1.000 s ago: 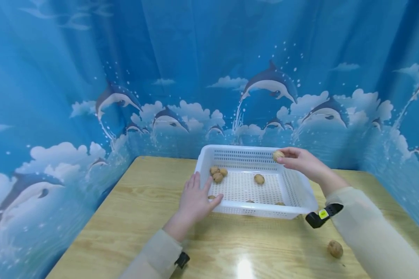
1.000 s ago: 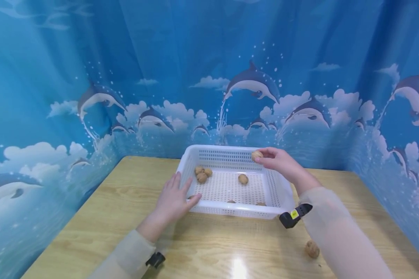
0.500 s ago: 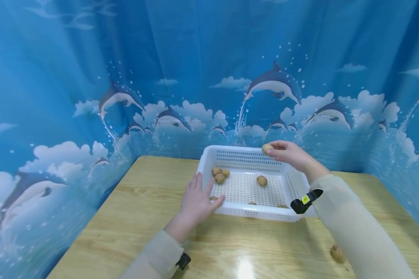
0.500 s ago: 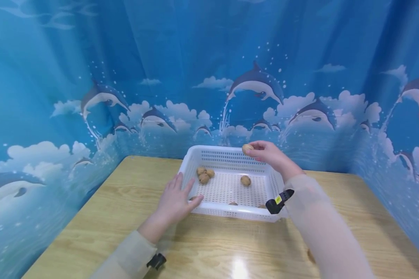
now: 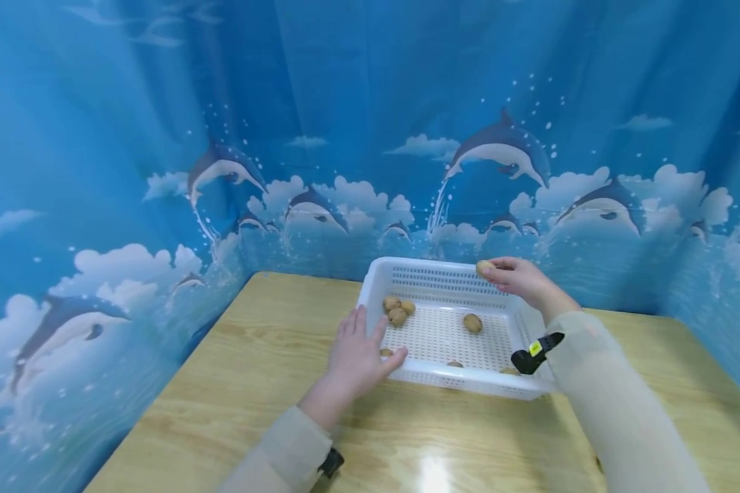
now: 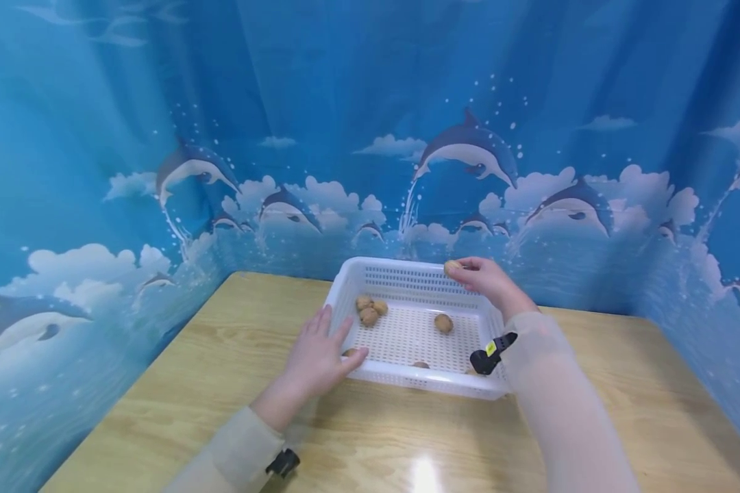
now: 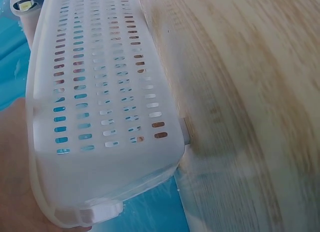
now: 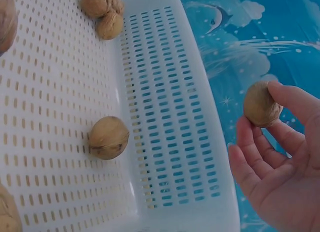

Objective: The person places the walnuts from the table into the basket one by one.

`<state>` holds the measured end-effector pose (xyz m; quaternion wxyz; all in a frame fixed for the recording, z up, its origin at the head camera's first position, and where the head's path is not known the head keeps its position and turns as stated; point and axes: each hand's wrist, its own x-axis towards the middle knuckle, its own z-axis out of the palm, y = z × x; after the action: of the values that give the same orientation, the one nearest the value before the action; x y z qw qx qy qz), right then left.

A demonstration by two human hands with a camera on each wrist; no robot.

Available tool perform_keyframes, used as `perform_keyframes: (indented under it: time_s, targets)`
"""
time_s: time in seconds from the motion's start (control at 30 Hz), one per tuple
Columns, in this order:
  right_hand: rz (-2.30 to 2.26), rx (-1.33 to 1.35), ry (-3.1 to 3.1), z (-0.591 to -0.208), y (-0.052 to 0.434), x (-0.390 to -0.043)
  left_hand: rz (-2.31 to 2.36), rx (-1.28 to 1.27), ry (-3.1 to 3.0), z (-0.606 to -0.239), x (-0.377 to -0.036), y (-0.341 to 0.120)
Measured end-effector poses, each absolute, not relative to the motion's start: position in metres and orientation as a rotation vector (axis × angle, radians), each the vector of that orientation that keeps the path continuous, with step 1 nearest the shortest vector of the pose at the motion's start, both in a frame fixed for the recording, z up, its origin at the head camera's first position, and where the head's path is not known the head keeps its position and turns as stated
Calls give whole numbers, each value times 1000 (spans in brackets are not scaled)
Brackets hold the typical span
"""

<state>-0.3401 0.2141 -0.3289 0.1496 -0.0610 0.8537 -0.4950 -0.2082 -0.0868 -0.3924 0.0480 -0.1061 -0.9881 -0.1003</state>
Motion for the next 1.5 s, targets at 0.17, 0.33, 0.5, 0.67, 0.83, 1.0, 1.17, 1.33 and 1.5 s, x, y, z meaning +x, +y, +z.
perform_keyframes:
  time_s: [0.17,0.33,0.5,0.67,0.83,1.0,1.17,1.33,1.5]
  targets:
    - [-1418,-116,2470,-347,224,-342,-286,-321,-3021,-393,-206,-85]
    - [-1427,-82,2488,-363,234,-346,-274,-315,-3015,-394,-206,-83]
    - [-1373,-157,2517,-369,239,-351,-269,-312,-3013,-392,-208,-84]
    - [-1303,-245,2538,-369,240,-352,-290,-310,-2999,-391,-207,-85]
    - [-1298,-228,2548,-372,241,-353,-315,-308,-3001,-391,-206,-85]
    - [-1320,-219,2540,-373,244,-352,-310,-303,-3016,-392,-206,-83]
    - [-1367,-192,2524,-375,243,-350,-313,-314,-3007,-392,-205,-84]
    - [-1384,-185,2511,-376,244,-350,-328,-316,-3013,-392,-204,-84]
    - [-1398,-188,2516,-373,242,-350,-340,-306,-3002,-392,-206,-84]
